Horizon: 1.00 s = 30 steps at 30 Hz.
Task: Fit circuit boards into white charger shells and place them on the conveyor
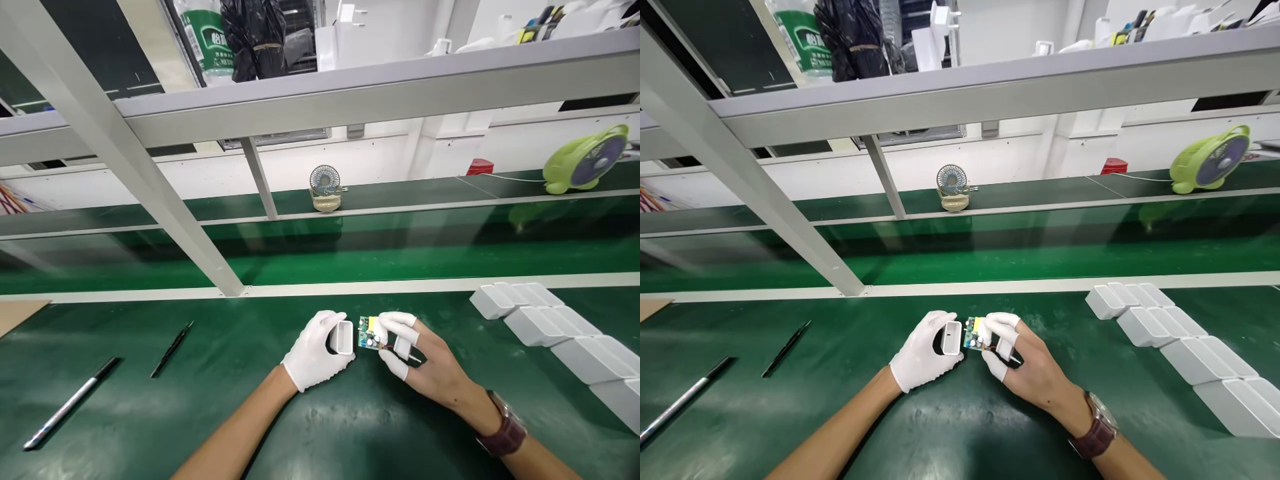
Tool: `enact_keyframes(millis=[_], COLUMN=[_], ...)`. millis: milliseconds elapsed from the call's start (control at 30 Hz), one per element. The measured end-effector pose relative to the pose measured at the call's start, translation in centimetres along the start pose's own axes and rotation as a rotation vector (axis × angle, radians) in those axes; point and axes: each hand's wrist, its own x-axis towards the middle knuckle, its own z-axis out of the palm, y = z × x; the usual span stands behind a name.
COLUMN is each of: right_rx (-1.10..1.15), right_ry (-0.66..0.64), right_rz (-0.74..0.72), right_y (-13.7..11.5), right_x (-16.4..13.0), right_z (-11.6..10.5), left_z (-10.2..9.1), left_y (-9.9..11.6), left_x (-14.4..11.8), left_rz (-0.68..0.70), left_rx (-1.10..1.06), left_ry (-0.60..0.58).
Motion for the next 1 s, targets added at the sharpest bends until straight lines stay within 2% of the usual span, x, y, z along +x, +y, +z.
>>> enact_keyframes(millis=[200,467,633,867,1000], right_rx=[0.007,-0.151,-0.199,-0.256,-0.277], right_ry=[-0.027,-0.087,-0.124,-0.163,-0.170], right_rz=[-0.071,-0.172,-0.176,-0.148,-0.165], right_y=[-1.5,-1.3,-1.2,-1.2,-1.4], right_x=[-0.4,-1.0,-1.2,-1.5,-1.3], right_z=[0.5,0.8,0.9,1.0,1.0], left_z=[0.0,-0.2,-0.3,0.1,0.1], left_y=[0.1,0.4,0.5,0.2,0.3], left_x=[0.0,0.0,0.1,0.0,-0.1], left_rz=[0.044,0.061,0.048,0.113,0.082], left_rx=[0.024,0.066,0.078,0.094,0.095], left_ry=[0.008,-0.016,-0.050,-0.040,-0.075])
